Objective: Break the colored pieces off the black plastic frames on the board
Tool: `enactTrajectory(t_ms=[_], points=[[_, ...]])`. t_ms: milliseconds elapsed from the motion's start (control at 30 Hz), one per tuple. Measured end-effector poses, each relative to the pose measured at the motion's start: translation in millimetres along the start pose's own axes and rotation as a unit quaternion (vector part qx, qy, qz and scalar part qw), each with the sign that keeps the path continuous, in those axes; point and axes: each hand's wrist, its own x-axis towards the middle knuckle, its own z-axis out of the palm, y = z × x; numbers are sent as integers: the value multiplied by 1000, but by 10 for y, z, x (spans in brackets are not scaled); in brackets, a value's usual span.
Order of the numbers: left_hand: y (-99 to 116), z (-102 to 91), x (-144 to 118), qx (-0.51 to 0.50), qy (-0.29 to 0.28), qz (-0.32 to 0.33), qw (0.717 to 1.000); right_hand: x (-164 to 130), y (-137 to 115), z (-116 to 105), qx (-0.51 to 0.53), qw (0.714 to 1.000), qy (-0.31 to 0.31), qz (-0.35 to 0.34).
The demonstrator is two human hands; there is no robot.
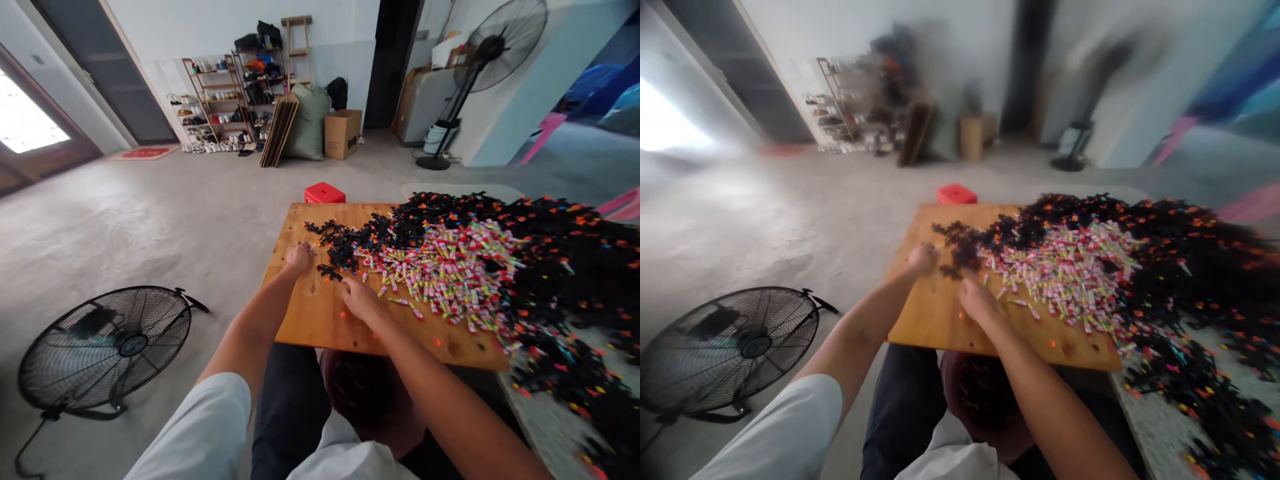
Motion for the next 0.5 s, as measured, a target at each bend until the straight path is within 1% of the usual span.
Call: enactTrajectory(t_ms=[100, 133, 200, 267, 333, 367, 433, 500], points=[[-91, 88, -108, -13, 5, 10, 1000, 256, -66, 162, 2, 1000, 22, 12], [-121, 134, -190, -21, 5, 18, 1000, 303, -68, 206, 23, 999, 35, 14], [-164, 255, -411, -47, 12, 60, 997, 359, -59, 281, 78, 995, 54, 11], [-177, 396, -661, -85, 25, 149, 985, 377, -36, 333, 146, 987, 63, 11], [-164, 509, -856, -108, 28, 254, 961, 362, 13, 353, 196, 978, 64, 21], [-152, 541, -910, -112, 27, 301, 947, 338, 54, 346, 217, 973, 68, 29], [-128, 552, -912, -107, 30, 377, 920, 254, 172, 297, 236, 968, 77, 43], [-106, 516, -800, -74, 27, 419, 905, 125, 327, 214, 227, 969, 86, 53]])
